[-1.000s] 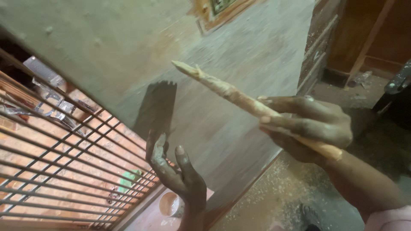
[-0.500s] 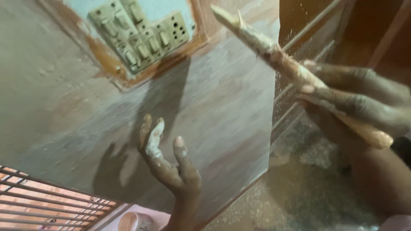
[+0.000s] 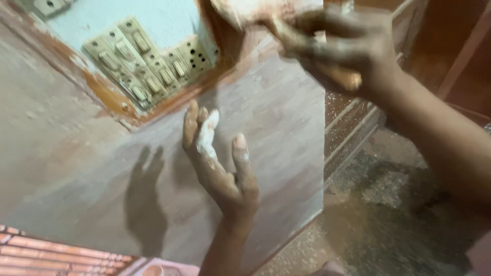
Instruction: The person paints a wall using a paintbrush and a small container of white paint. They repeatedly dip the brush into the container and apply paint to the wall surface in vertical strokes.
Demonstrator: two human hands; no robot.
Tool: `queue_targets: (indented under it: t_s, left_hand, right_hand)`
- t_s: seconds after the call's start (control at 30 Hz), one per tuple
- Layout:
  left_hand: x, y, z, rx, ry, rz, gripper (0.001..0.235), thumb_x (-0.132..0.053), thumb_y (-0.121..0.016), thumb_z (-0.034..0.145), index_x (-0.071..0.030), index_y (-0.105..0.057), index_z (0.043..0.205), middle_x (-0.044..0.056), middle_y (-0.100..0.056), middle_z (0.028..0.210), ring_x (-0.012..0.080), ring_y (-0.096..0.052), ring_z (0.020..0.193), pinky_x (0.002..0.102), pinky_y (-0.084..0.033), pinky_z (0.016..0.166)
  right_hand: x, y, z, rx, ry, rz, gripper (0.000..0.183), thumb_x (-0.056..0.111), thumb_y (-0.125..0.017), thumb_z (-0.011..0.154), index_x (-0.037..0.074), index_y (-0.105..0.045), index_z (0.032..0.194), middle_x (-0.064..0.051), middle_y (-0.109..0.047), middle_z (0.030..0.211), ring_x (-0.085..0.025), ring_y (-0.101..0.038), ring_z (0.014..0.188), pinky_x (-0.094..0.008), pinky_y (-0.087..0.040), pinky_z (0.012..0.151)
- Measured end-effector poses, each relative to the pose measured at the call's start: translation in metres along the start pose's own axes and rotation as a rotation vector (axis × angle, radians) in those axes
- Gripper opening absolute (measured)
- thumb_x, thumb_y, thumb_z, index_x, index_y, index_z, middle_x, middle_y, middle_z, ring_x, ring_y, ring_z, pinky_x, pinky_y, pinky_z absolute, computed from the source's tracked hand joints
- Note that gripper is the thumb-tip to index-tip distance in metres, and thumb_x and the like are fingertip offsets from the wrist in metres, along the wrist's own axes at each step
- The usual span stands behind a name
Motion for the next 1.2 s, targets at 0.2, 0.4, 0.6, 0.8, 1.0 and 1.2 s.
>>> queue_targets:
  t_s: [0.2, 0.4, 0.6, 0.8, 1.0, 1.2]
  left_hand:
    - [0.011, 0.01, 0.0, 0.019, 0.006, 0.055, 0.038, -0.011, -0.056, 0.108, 0.001, -0.047, 0.143, 0.024, -0.038, 0.157, 0.0341, -0.047, 0.147, 0.044, -0.043, 0.125]
    - [0.021, -0.007, -0.002, 0.017, 0.004, 0.007, 0.035, -0.014, -0.056, 0.111, -0.002, -0.05, 0.143, 0.021, -0.041, 0.157, 0.033, -0.047, 0.147, 0.042, -0.046, 0.125]
    - [0.022, -0.022, -0.008, -0.018, 0.015, 0.051, 0.035, -0.015, -0.057, 0.112, -0.003, -0.05, 0.144, 0.019, -0.041, 0.157, 0.0323, -0.049, 0.146, 0.042, -0.045, 0.125]
    - [0.015, -0.037, -0.003, -0.118, 0.014, 0.155, 0.035, -0.01, -0.056, 0.111, 0.0, -0.048, 0.143, 0.019, -0.042, 0.157, 0.0294, -0.05, 0.145, 0.039, -0.043, 0.12]
    - [0.007, -0.069, -0.005, -0.164, 0.044, 0.189, 0.037, -0.008, -0.056, 0.109, 0.001, -0.048, 0.145, 0.02, -0.042, 0.156, 0.0299, -0.051, 0.142, 0.04, -0.043, 0.12]
    - [-0.001, -0.1, 0.0, -0.175, 0.043, 0.294, 0.034, -0.012, -0.056, 0.112, 0.0, -0.05, 0.143, 0.021, -0.042, 0.156, 0.0306, -0.049, 0.144, 0.041, -0.044, 0.123]
  right_hand:
    - [0.024, 0.041, 0.0, 0.326, -0.015, 0.075, 0.017, 0.015, -0.078, 0.097, 0.02, -0.078, 0.113, -0.012, -0.078, 0.107, -0.021, -0.077, 0.084, -0.032, -0.059, 0.056]
    - [0.021, 0.057, 0.023, 0.273, 0.064, 0.083, 0.018, 0.014, -0.078, 0.097, 0.019, -0.077, 0.115, -0.013, -0.077, 0.109, -0.019, -0.077, 0.083, -0.028, -0.056, 0.052]
    - [-0.017, 0.043, 0.018, 0.11, 0.148, 0.018, 0.02, 0.014, -0.077, 0.096, 0.018, -0.076, 0.116, -0.014, -0.076, 0.112, -0.017, -0.078, 0.081, -0.025, -0.052, 0.047]
    - [-0.015, 0.013, -0.003, -0.052, 0.341, -0.124, 0.021, 0.013, -0.077, 0.096, 0.017, -0.075, 0.117, -0.015, -0.075, 0.115, -0.016, -0.078, 0.08, -0.021, -0.048, 0.043]
    - [0.0, 0.031, -0.047, 0.04, 0.332, 0.105, 0.023, 0.014, -0.077, 0.093, 0.017, -0.075, 0.115, -0.015, -0.076, 0.114, -0.008, -0.067, 0.071, -0.019, -0.039, 0.036]
    - [-0.087, 0.048, -0.052, 0.136, 0.192, 0.351, 0.022, 0.015, -0.073, 0.097, 0.013, -0.072, 0.119, -0.016, -0.075, 0.113, -0.008, -0.065, 0.071, -0.021, -0.043, 0.04]
Point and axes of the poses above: each hand's wrist, its own z-axis towards the middle knuckle, its own y-axis out of the back of the hand, x = y × z, the point moved 7 cm from there along z, towards the middle knuckle
